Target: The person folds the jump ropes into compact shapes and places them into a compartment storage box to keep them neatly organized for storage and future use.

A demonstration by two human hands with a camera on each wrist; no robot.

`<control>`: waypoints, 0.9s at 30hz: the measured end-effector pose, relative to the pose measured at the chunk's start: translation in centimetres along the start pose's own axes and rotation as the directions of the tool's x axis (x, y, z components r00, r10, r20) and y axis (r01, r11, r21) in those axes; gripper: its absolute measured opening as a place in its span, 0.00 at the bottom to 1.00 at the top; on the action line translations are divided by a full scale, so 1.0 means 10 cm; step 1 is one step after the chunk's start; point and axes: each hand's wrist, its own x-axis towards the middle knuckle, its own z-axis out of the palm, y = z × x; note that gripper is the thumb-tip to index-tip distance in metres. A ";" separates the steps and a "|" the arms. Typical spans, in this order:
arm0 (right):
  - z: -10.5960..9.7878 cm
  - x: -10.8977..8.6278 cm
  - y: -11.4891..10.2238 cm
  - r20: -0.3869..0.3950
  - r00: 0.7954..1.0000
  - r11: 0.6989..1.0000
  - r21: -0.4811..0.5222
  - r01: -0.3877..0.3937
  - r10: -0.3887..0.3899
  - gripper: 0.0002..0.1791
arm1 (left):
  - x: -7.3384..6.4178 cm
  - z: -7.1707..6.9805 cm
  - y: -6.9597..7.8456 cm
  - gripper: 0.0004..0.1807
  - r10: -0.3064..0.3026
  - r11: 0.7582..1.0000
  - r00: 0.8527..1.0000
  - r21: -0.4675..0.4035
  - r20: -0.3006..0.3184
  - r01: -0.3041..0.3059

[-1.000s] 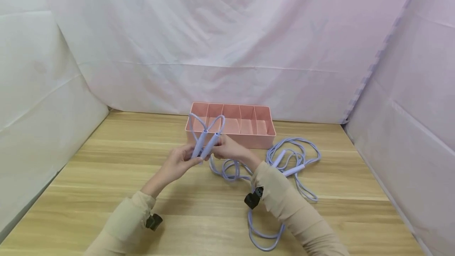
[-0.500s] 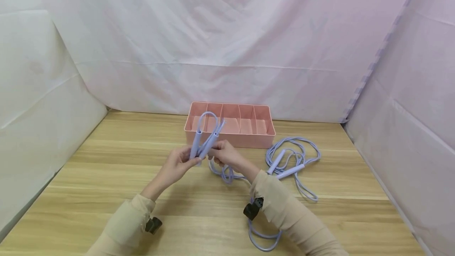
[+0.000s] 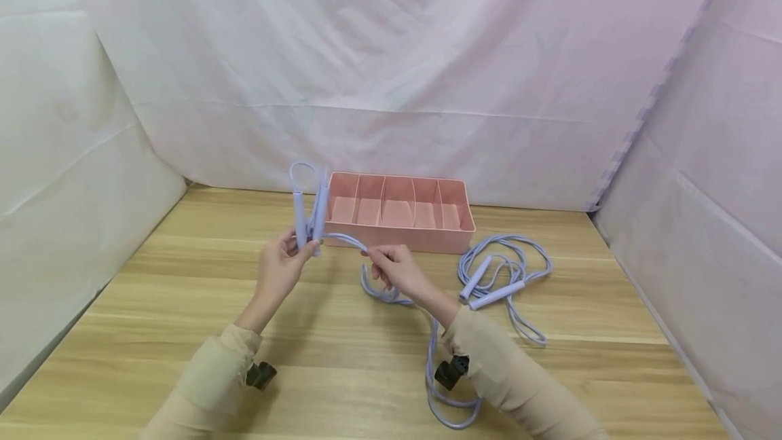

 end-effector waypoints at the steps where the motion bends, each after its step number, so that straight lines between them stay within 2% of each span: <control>1: 0.00 -0.01 0.00 0.004 1.000 0.999 -0.025 0.027 -0.027 0.18 | 0.01 -0.02 0.01 0.18 -0.009 1.000 1.000 0.005 -0.021 0.009; 5: -0.02 -0.08 -0.02 0.016 0.994 0.985 -0.135 0.110 -0.109 0.16 | 0.05 -0.10 0.01 0.16 -0.037 0.999 0.997 0.036 -0.071 0.039; 8: -0.03 -0.13 -0.04 0.025 0.990 0.967 -0.214 0.139 -0.136 0.14 | 0.05 -0.14 0.02 0.16 -0.043 0.996 0.996 0.072 -0.084 0.049; 12: -0.04 -0.20 -0.08 0.044 0.989 0.958 -0.244 0.150 -0.144 0.13 | 0.05 -0.17 0.04 0.17 -0.029 0.991 0.993 0.125 -0.118 0.044; 16: -0.10 -0.25 -0.09 0.029 0.985 0.954 -0.245 0.173 -0.171 0.12 | 0.06 -0.19 0.05 0.17 -0.018 0.985 0.988 0.165 -0.156 0.044; 19: -0.13 -0.27 -0.11 0.007 0.977 0.924 -0.323 0.203 -0.212 0.10 | 0.07 -0.20 0.05 0.16 0.007 0.971 0.987 0.237 -0.160 0.032; 21: -0.14 -0.27 -0.15 0.031 0.962 0.862 -0.437 0.258 -0.272 0.10 | 0.07 -0.20 0.05 0.14 0.042 0.941 0.990 0.339 -0.135 0.006; 23: -0.15 -0.27 -0.21 0.092 0.934 0.764 -0.551 0.336 -0.344 0.09 | 0.07 -0.19 0.06 0.13 0.078 0.889 0.994 0.456 -0.076 -0.035; 25: -0.15 -0.25 -0.29 0.176 0.899 0.674 -0.607 0.421 -0.402 0.10 | 0.07 -0.16 0.08 0.11 0.107 0.811 0.994 0.577 0.015 -0.096; 26: -0.14 -0.24 -0.34 0.220 0.880 0.641 -0.615 0.460 -0.421 0.10 | 0.06 -0.14 0.09 0.10 0.105 0.777 0.992 0.618 0.068 -0.124; 27: -0.14 -0.24 -0.38 0.257 0.867 0.624 -0.611 0.488 -0.427 0.09 | 0.05 -0.12 0.10 0.09 0.105 0.737 0.987 0.657 0.122 -0.160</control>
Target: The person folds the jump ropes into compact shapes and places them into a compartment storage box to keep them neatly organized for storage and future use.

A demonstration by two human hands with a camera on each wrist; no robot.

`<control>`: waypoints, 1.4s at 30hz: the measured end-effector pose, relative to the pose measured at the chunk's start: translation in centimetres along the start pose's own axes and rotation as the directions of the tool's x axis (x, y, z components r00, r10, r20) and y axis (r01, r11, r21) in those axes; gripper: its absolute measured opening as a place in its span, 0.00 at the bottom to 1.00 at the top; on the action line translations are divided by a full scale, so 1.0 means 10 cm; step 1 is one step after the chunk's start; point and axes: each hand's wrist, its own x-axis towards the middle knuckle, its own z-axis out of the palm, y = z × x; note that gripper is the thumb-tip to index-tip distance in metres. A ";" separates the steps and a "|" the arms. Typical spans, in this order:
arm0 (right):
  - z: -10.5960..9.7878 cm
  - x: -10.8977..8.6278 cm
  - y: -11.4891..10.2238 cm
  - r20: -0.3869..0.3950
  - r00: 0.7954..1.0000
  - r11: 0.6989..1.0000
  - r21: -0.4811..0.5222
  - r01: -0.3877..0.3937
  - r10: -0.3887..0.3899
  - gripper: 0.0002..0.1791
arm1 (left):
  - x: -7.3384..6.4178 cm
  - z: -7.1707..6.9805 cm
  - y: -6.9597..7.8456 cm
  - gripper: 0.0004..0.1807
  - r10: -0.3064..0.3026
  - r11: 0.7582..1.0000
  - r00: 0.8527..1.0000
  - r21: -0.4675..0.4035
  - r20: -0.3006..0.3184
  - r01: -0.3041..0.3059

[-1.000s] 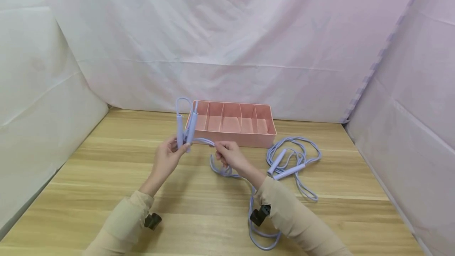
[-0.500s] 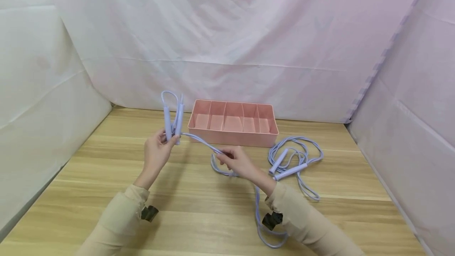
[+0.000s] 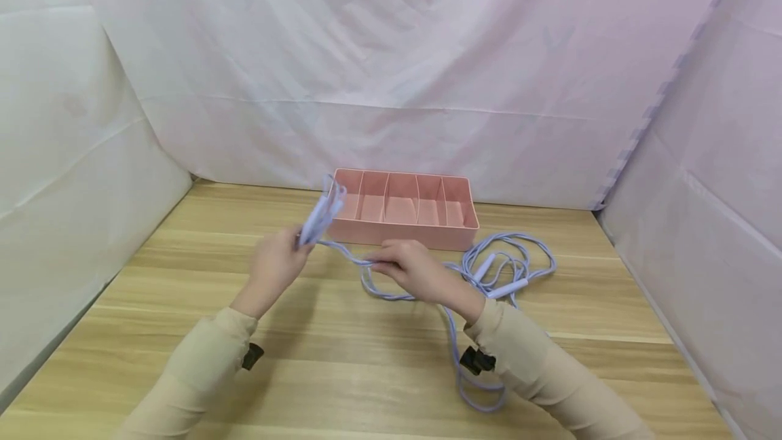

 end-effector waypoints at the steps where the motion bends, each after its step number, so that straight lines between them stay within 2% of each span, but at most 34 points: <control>1: -0.03 0.03 -0.02 0.022 0.999 1.000 0.008 0.026 -0.026 0.09 | 0.00 0.01 0.03 0.08 0.033 0.998 0.998 0.043 0.049 -0.035; 3: -0.08 0.09 -0.07 0.059 0.996 0.997 0.042 0.060 -0.063 0.09 | -0.02 0.05 0.09 0.05 0.102 0.985 0.985 0.125 0.140 -0.119; 5: -0.11 0.14 -0.10 0.093 0.993 0.995 0.071 0.070 -0.077 0.08 | -0.03 0.09 0.16 0.04 0.161 0.965 0.961 0.170 0.227 -0.202; 7: -0.13 0.19 -0.13 0.118 0.990 0.993 0.104 0.063 -0.075 0.08 | -0.05 0.13 0.23 0.04 0.220 0.939 0.933 0.197 0.285 -0.282; 9: -0.15 0.23 -0.13 0.143 0.988 0.989 0.142 0.030 -0.051 0.07 | -0.08 0.15 0.28 0.05 0.284 0.909 0.907 0.214 0.310 -0.358; 13: -0.23 0.31 -0.07 0.220 0.975 0.974 0.219 -0.060 0.011 0.08 | -0.13 0.13 0.35 0.08 0.424 0.822 0.849 0.260 0.314 -0.507; 16: -0.31 0.36 0.03 0.293 0.956 0.960 0.257 -0.112 0.033 0.09 | -0.18 0.11 0.40 0.09 0.483 0.763 0.808 0.290 0.338 -0.577; 18: -0.36 0.39 0.09 0.331 0.943 0.951 0.282 -0.128 0.029 0.09 | -0.23 0.08 0.44 0.09 0.505 0.730 0.788 0.312 0.352 -0.608; 22: -0.41 0.43 0.18 0.360 0.933 0.946 0.309 -0.103 -0.015 0.07 | -0.30 0.04 0.49 0.14 0.568 0.669 0.752 0.345 0.335 -0.658; 24: -0.39 0.46 0.21 0.359 0.933 0.937 0.332 -0.106 -0.021 0.07 | -0.32 0.04 0.50 0.14 0.595 0.658 0.735 0.328 0.325 -0.678; 27: -0.35 0.49 0.25 0.328 0.945 0.926 0.352 -0.134 0.012 0.06 | -0.32 0.03 0.51 0.10 0.644 0.659 0.707 0.256 0.293 -0.707; 29: -0.31 0.49 0.30 0.298 0.953 0.906 0.388 -0.172 0.053 0.07 | -0.31 0.02 0.53 0.09 0.694 0.651 0.680 0.197 0.234 -0.733; 30: -0.29 0.49 0.32 0.280 0.956 0.888 0.415 -0.200 0.084 0.07 | -0.30 0.03 0.52 0.09 0.727 0.640 0.663 0.175 0.181 -0.749; 32: -0.25 0.47 0.36 0.243 0.958 0.829 0.496 -0.259 0.154 0.07 | -0.29 0.00 0.53 0.10 0.762 0.633 0.643 0.124 0.075 -0.764; 33: -0.23 0.46 0.37 0.218 0.959 0.797 0.538 -0.274 0.183 0.07 | -0.28 -0.01 0.53 0.10 0.770 0.633 0.638 0.107 0.017 -0.766; 34: -0.21 0.45 0.38 0.201 0.954 0.752 0.588 -0.298 0.222 0.07 | -0.27 -0.01 0.53 0.09 0.767 0.640 0.640 0.090 -0.036 -0.763; 36: -0.16 0.43 0.39 0.173 0.943 0.650 0.688 -0.322 0.284 0.07 | -0.25 -0.02 0.52 0.09 0.749 0.660 0.650 0.058 -0.126 -0.749; 37: -0.13 0.42 0.38 0.163 0.939 0.607 0.726 -0.322 0.303 0.08 | -0.25 -0.04 0.52 0.11 0.733 0.675 0.664 0.039 -0.151 -0.737; 40: -0.05 0.41 0.37 0.138 0.927 0.519 0.795 -0.315 0.350 0.09 | -0.22 -0.04 0.49 0.15 0.691 0.708 0.693 0.003 -0.206 -0.706; 42: 0.00 0.40 0.36 0.141 0.910 0.452 0.831 -0.323 0.391 0.10 | -0.21 -0.03 0.46 0.17 0.656 0.734 0.722 -0.036 -0.222 -0.678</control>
